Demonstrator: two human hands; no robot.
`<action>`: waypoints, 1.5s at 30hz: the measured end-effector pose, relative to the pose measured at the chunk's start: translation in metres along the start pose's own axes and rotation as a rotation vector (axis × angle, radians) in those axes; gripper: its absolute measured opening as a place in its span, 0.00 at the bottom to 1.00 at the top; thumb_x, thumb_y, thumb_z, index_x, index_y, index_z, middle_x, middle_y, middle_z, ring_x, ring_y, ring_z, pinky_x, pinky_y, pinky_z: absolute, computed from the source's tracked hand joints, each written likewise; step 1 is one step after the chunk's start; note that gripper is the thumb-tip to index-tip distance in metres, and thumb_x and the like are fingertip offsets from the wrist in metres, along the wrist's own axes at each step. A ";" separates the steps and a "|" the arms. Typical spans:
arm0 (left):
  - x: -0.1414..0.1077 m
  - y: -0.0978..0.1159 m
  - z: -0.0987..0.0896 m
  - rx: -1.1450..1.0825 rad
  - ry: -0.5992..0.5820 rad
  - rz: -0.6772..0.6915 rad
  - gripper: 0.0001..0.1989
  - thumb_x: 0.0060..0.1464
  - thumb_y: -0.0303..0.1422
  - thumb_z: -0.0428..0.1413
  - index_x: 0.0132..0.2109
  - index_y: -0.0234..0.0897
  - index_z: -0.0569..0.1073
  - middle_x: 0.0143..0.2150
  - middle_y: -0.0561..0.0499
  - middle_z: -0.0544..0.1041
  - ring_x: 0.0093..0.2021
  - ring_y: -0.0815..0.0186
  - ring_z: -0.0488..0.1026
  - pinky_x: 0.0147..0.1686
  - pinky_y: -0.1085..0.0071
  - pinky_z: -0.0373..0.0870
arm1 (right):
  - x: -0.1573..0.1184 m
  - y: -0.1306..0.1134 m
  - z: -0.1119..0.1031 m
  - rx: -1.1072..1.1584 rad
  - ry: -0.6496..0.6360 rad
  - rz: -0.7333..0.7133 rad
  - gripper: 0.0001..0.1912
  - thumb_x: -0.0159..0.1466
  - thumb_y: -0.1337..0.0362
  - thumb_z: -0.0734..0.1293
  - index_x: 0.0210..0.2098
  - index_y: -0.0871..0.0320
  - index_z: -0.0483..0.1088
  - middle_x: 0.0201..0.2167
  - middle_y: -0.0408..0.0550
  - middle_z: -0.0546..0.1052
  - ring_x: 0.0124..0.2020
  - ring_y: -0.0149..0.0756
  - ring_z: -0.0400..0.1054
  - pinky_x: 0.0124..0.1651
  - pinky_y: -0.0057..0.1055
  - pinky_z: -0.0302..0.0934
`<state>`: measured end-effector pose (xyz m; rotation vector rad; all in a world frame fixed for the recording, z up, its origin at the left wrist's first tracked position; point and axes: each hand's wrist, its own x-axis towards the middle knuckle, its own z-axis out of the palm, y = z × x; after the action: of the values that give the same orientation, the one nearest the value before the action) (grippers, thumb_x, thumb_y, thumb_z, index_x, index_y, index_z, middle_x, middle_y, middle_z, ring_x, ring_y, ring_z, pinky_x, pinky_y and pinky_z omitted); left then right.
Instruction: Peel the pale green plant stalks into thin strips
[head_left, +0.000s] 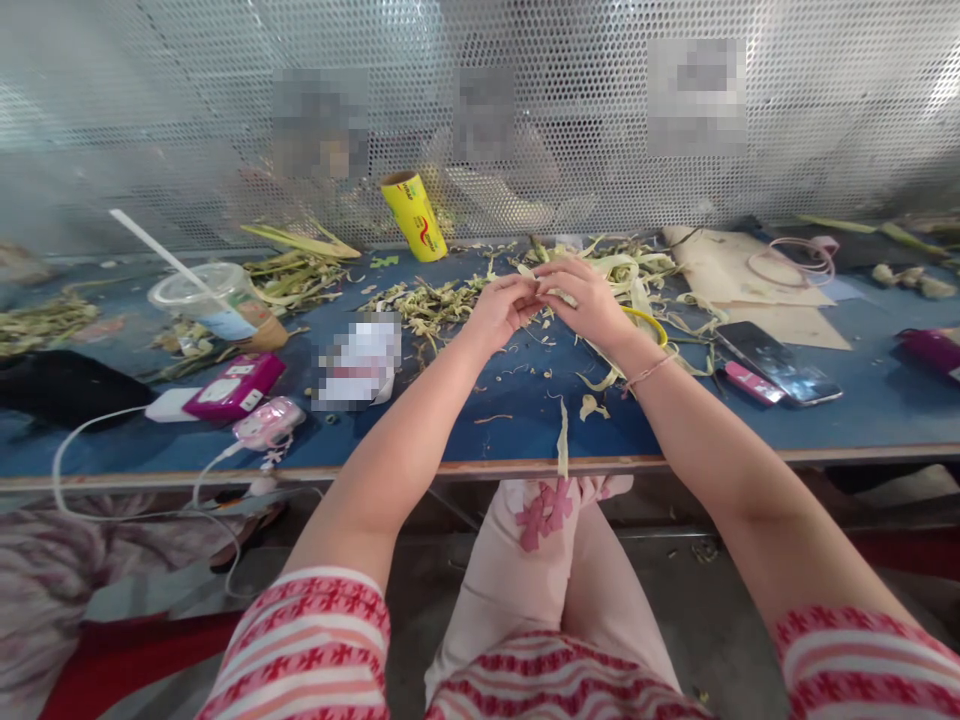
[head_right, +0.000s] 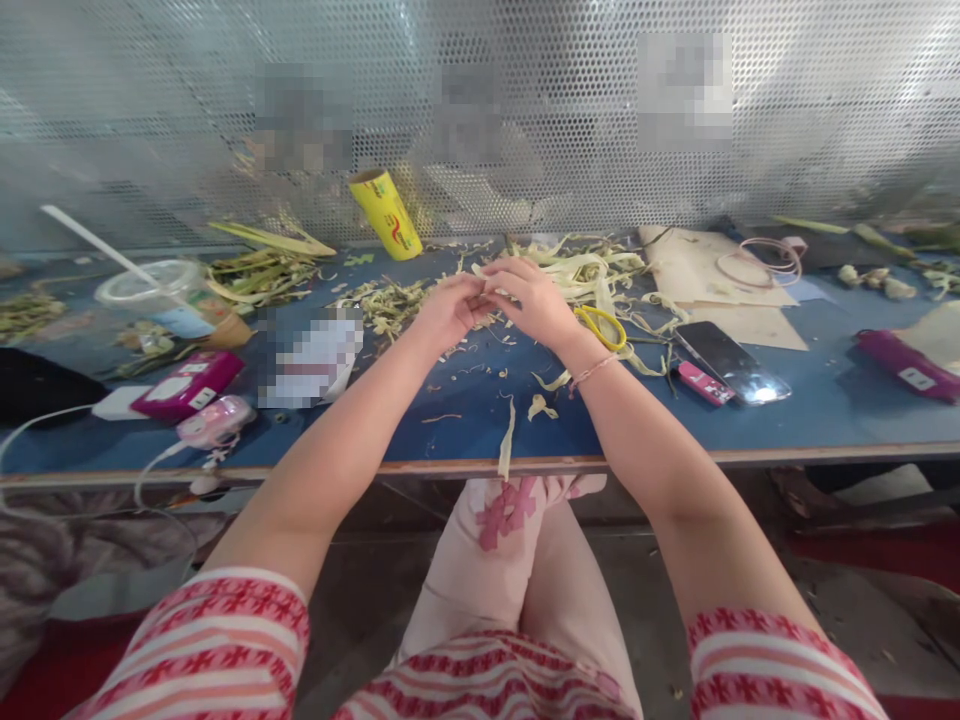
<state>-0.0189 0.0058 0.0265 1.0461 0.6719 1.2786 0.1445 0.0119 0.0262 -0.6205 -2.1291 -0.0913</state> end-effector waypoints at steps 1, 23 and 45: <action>0.000 0.000 0.000 0.003 0.004 -0.002 0.05 0.45 0.23 0.59 0.26 0.34 0.71 0.24 0.55 0.74 0.28 0.75 0.74 0.39 0.73 0.74 | 0.000 0.000 0.000 0.014 -0.001 -0.004 0.06 0.65 0.66 0.62 0.35 0.54 0.71 0.46 0.50 0.75 0.49 0.42 0.68 0.55 0.49 0.61; -0.003 -0.004 0.006 0.059 0.056 0.061 0.05 0.50 0.22 0.57 0.32 0.37 0.73 0.27 0.55 0.76 0.32 0.74 0.75 0.47 0.71 0.73 | 0.002 -0.011 0.009 0.223 0.216 0.452 0.04 0.60 0.62 0.67 0.32 0.56 0.72 0.32 0.45 0.75 0.35 0.34 0.68 0.41 0.36 0.65; 0.000 -0.014 0.003 0.457 0.109 0.375 0.05 0.45 0.29 0.63 0.30 0.38 0.73 0.30 0.53 0.75 0.34 0.69 0.72 0.40 0.72 0.67 | 0.002 0.002 0.026 0.638 0.287 0.659 0.12 0.57 0.56 0.70 0.30 0.55 0.66 0.27 0.41 0.70 0.30 0.29 0.66 0.37 0.31 0.66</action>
<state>-0.0100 0.0052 0.0152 1.5370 0.9075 1.5526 0.1252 0.0215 0.0118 -0.8174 -1.4647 0.7811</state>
